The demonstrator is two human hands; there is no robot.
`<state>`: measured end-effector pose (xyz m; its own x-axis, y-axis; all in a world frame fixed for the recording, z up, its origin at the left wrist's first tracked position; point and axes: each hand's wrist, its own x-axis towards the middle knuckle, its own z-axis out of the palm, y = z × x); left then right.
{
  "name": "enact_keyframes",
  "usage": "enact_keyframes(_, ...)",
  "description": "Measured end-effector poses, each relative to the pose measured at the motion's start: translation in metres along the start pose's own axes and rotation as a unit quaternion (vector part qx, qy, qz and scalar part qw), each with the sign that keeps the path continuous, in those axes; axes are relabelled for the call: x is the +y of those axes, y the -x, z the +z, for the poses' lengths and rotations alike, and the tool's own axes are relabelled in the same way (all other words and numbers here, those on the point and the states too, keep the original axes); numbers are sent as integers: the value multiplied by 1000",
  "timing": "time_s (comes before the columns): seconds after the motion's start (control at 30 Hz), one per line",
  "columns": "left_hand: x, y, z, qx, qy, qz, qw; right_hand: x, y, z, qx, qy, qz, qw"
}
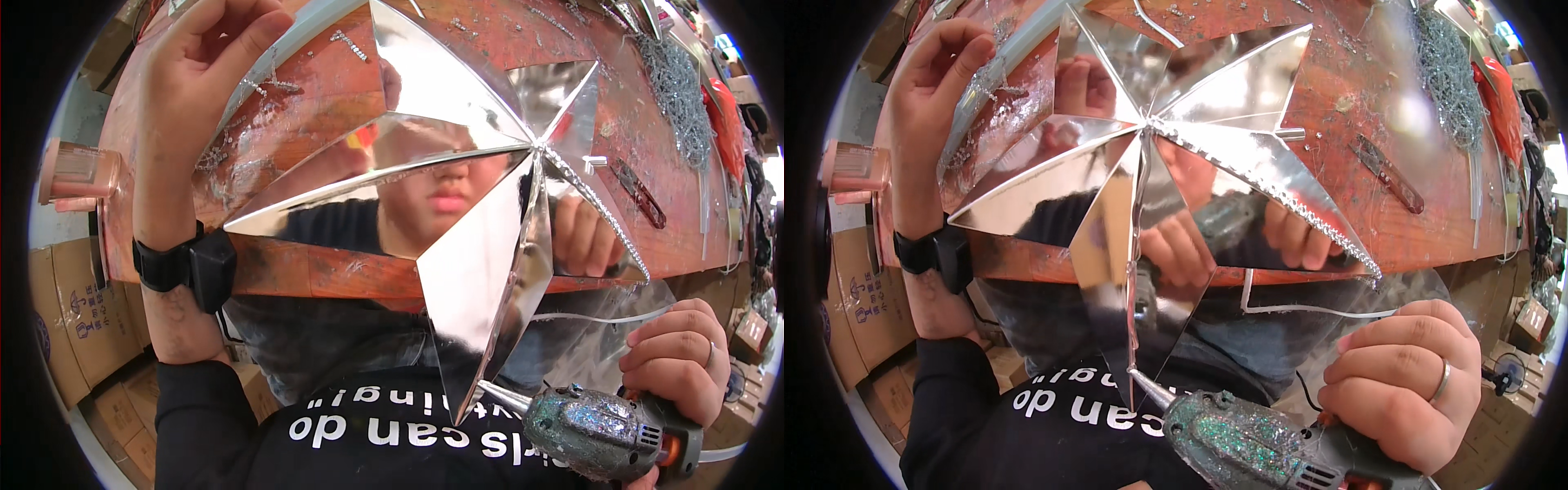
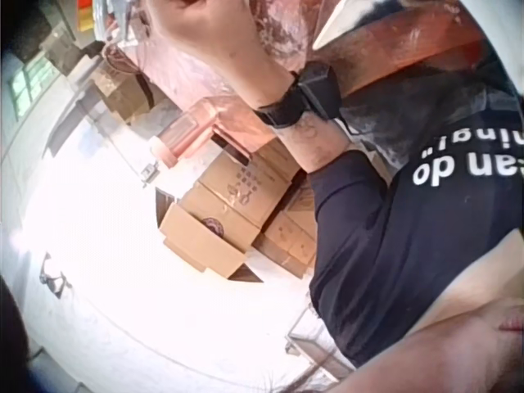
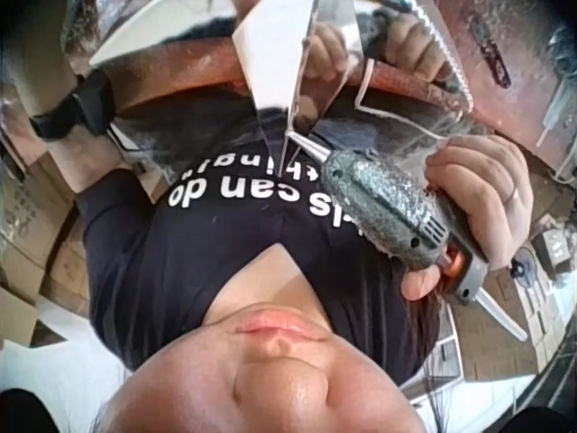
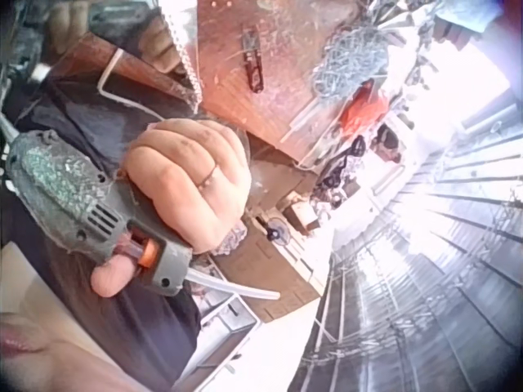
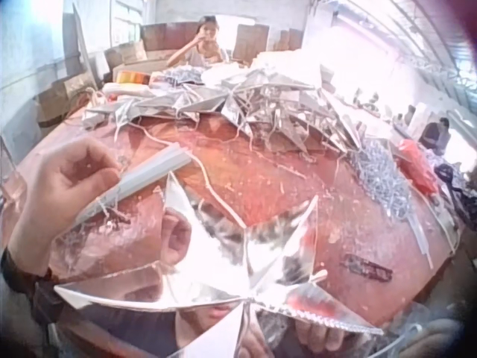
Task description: The person uses a hot glue gun to apply adhesive to the edges of a silver metallic star ornament. They then press a strip of silver sequins onto the glued edges, repeating the process for multiple points of the star.
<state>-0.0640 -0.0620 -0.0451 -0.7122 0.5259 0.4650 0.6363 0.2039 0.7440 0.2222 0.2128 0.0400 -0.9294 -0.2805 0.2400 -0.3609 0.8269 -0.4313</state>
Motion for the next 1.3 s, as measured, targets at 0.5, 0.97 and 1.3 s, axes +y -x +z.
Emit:
enact_keyframes(0.5,16,1,4,-13,161,-1,987,-15,4,5,-44,-39,-9,998)
enact_keyframes(0.97,101,83,22,-49,224,-27,973,103,90,9,248,90,492,830)
enact_keyframes(1.3,116,87,50,-155,192,41,968,45,47,30,367,122,178,905)
